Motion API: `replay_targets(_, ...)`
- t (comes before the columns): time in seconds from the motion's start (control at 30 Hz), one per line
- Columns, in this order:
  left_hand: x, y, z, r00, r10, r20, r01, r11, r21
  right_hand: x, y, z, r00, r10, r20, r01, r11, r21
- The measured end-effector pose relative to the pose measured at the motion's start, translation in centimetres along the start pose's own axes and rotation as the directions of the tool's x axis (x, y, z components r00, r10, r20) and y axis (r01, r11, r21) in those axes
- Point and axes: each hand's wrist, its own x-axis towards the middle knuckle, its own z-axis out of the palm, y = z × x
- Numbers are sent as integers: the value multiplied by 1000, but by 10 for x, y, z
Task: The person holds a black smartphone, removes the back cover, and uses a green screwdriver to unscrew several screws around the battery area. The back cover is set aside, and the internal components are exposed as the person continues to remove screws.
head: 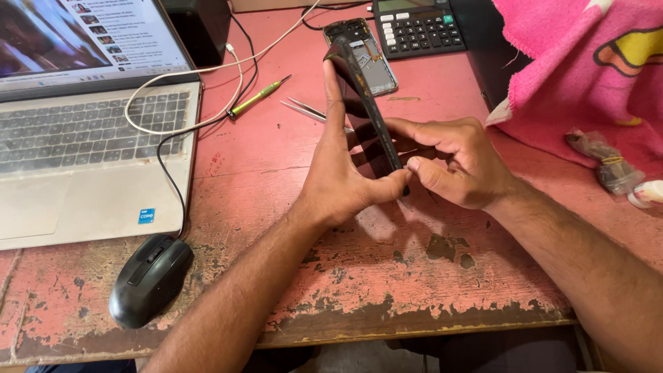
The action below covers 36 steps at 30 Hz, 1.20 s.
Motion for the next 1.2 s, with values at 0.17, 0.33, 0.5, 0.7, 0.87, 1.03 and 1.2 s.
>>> replay_targets(0.17,2,-5,-1,994,102,42,-108,977,185,-2,2,5,976,216,-38,-212,973,93)
replay_targets(0.33,0,-9,2,984,174,27,-174,940,293,-3,-1,5,969,242,-44,-231,958,172)
replay_targets(0.5,0,-7,3,983,184,-6,-168,912,374,3,-16,7,982,177,-69,-177,984,12)
replay_targets(0.7,-2,-2,9,981,189,-48,-164,932,322,11,-43,16,954,275,-122,-294,939,-181)
replay_targets(0.87,-2,-3,12,984,171,-49,-146,932,332,14,-55,18,955,264,-138,-278,956,-94)
replay_targets(1.03,-2,-6,14,966,257,-37,-218,879,425,16,-53,15,958,262,-117,-271,960,-65)
replay_targets(1.2,-2,-5,13,965,262,-23,-218,846,487,15,-53,19,940,296,-167,-311,948,-70)
